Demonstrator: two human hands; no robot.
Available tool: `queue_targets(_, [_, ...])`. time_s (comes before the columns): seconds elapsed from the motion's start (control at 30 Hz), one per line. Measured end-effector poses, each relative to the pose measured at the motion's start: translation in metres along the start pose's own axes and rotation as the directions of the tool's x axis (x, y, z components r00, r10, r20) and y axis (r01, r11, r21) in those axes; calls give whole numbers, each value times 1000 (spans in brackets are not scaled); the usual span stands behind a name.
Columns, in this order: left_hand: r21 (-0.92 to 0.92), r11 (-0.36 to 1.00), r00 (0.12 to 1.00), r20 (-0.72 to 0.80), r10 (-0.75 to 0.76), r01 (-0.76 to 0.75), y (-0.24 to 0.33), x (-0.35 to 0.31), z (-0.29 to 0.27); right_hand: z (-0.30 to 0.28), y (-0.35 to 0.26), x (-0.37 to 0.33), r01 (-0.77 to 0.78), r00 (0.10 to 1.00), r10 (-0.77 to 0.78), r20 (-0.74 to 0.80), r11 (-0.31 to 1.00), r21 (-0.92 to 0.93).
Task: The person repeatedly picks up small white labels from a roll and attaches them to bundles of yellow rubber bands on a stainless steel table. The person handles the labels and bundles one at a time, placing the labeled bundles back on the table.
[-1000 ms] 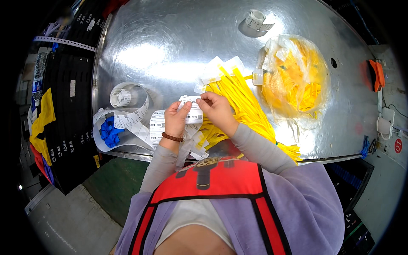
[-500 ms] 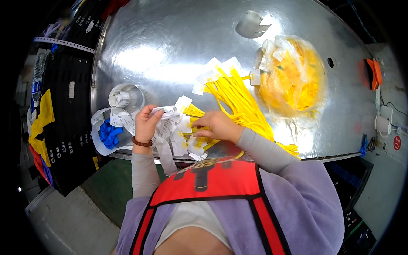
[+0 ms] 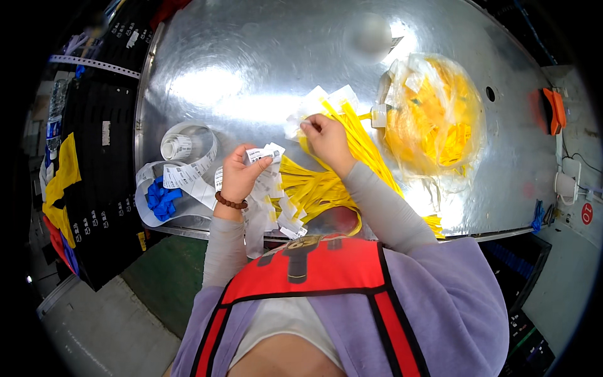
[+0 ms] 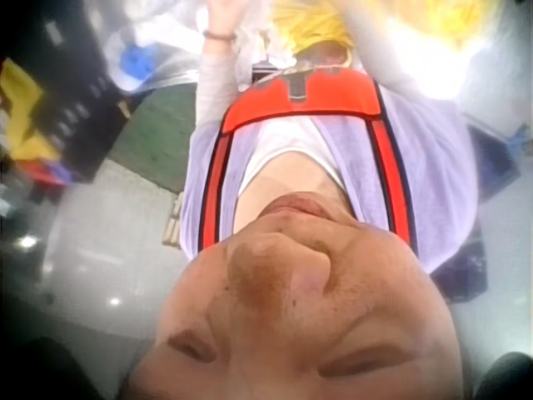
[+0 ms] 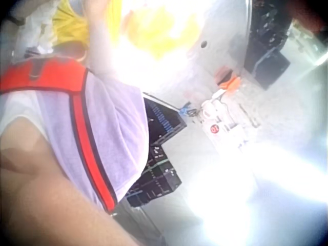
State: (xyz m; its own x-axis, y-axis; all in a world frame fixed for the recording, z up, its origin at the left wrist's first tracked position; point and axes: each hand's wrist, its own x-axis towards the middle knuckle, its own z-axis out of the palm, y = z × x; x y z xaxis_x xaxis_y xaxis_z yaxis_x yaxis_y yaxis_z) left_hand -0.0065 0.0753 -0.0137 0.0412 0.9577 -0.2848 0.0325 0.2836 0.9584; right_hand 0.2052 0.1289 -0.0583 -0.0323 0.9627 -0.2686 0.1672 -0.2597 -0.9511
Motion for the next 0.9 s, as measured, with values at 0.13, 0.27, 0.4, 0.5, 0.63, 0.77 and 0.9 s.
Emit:
queue_targets(0.13, [63,997,997,62,41,-45,-10,4,3,10,-7,-33,55,998,-61,36,988,142])
queue_targets(0.27, [-8,994,994,7,111,-110,-7,6,13,13,-15,-45,315,946,-323,-31,937,-151])
queue_targets(0.4, [-109,985,990,23,140,-136,-1,4,14,7,-23,-46,400,914,-387,126,910,-108])
queue_targets(0.5, [-26,990,989,48,141,-140,-5,3,8,8,-34,-50,474,877,-448,171,865,-164])
queue_targets(0.63, [42,990,991,6,132,-132,-3,-1,6,14,-24,-57,542,840,-512,183,811,-219])
queue_targets(0.77, [-209,977,999,-29,31,-36,0,-10,6,15,-16,-60,215,977,-215,-7,973,88])
queue_targets(0.9, [-298,952,997,-11,-78,71,-6,-19,20,13,-15,-62,102,992,-111,53,983,151])
